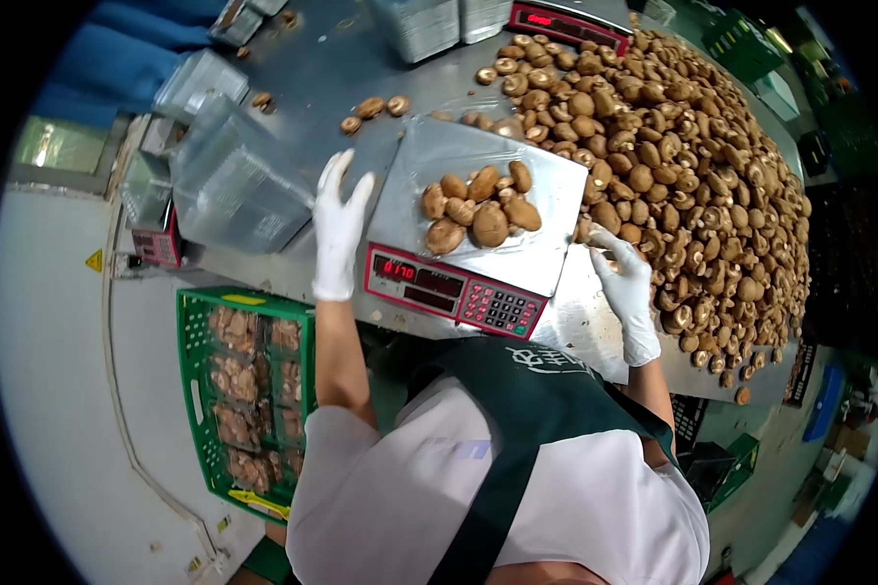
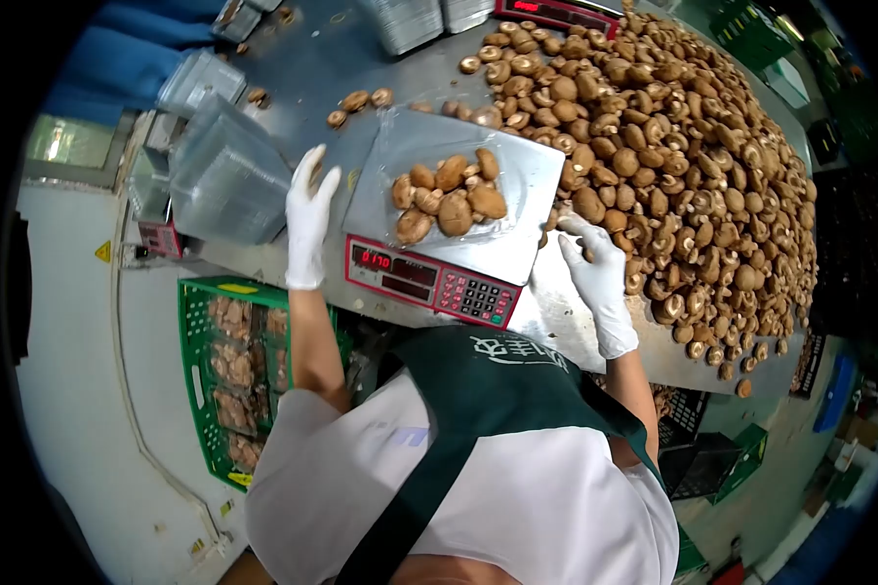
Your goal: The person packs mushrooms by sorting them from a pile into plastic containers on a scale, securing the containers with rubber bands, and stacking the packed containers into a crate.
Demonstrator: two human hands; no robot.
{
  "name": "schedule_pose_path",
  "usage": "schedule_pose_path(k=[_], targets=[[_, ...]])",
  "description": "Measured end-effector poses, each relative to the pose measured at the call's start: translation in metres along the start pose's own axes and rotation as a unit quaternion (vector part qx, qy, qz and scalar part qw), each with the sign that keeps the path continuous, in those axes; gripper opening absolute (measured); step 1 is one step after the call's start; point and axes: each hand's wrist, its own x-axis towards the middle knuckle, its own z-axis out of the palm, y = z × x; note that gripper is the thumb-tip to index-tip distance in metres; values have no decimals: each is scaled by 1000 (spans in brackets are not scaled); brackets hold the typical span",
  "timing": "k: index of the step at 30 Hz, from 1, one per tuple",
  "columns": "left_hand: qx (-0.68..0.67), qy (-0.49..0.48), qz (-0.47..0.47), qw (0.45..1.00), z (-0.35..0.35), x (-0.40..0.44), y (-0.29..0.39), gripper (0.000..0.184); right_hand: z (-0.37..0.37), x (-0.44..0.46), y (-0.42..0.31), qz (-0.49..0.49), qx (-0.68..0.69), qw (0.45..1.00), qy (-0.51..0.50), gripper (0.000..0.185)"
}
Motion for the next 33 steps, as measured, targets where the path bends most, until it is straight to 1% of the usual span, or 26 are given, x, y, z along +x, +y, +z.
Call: schedule_pose_path(k=[1, 2, 3, 5, 7, 10, 12, 13, 14, 15, 16, 18, 19, 21, 23, 25, 26, 27, 29, 31, 32, 33], targets=[[-36, -3, -27, 999, 3, 8, -1, 47, 1, -1, -4, 30, 22, 999, 4, 25], [-97, -15, -77, 992, 7, 12, 2, 50, 5, 0, -1, 60, 59, 996, 8, 26], [-134, -25, -99, 986, 13, 17, 6, 51, 8, 2, 4, 64, 91, 994, 13, 27], [-205, -44, -118, 971, 30, 27, -4, 54, 11, 13, -19, 13, 55, 998, 19, 29], [-216, -39, -157, 963, 49, 32, -9, 55, 21, 31, -30, -51, 85, 995, 33, 34], [-224, -34, -170, 959, 67, 32, -3, 57, 36, 60, -48, -127, 18, 991, 39, 36], [-228, -31, -181, 956, 85, 30, -19, 56, 55, 72, -61, -147, -5, 989, -6, 46], [-216, -10, -127, 968, 95, 26, -25, 56, 69, 75, -59, -164, -12, 986, -19, 50], [-204, 11, -73, 976, 103, 25, -31, 55, 84, 73, -55, -211, -92, 972, -50, 54], [-206, 11, -73, 976, 103, 22, -25, 55, 95, 72, -58, -256, -172, 948, -80, 57], [-199, 9, -90, 976, 101, 17, -20, 55, 99, 69, -61, -282, -215, 932, -80, 59], [-194, -11, -113, 974, 94, 9, -10, 55, 97, 66, -62, -265, -220, 935, -84, 58], [-223, -20, -158, 962, 88, 7, -2, 57, 94, 65, -60, -246, -225, 939, -83, 58], [-271, -22, -139, 952, 82, 4, 6, 57, 85, 64, -50, -240, -177, 949, -98, 58], [-251, -21, -143, 957, 78, 8, 10, 55, 71, 59, -43, -237, -68, 964, -104, 54], [-260, -28, -152, 953, 75, 20, 0, 56, 55, 48, -35, -158, 68, 983, -68, 50], [-292, -28, -161, 942, 73, 25, 0, 57, 45, 43, -33, -123, 87, 988, -45, 46], [-284, -37, -149, 946, 72, 34, -13, 58, 37, 39, -24, -92, 94, 991, -24, 42], [-264, -43, -153, 951, 65, 46, -4, 58, 22, 33, -10, 14, 147, 989, 8, 39], [-257, -31, -157, 953, 60, 57, 7, 57, 5, 25, -12, 41, 88, 994, 46, 37], [-254, -18, -162, 953, 59, 62, 10, 56, 1, 22, 0, 21, 31, 998, 60, 34], [-248, -11, -162, 955, 60, 68, 8, 56, -2, 19, 6, 50, 39, 996, 62, 33]])
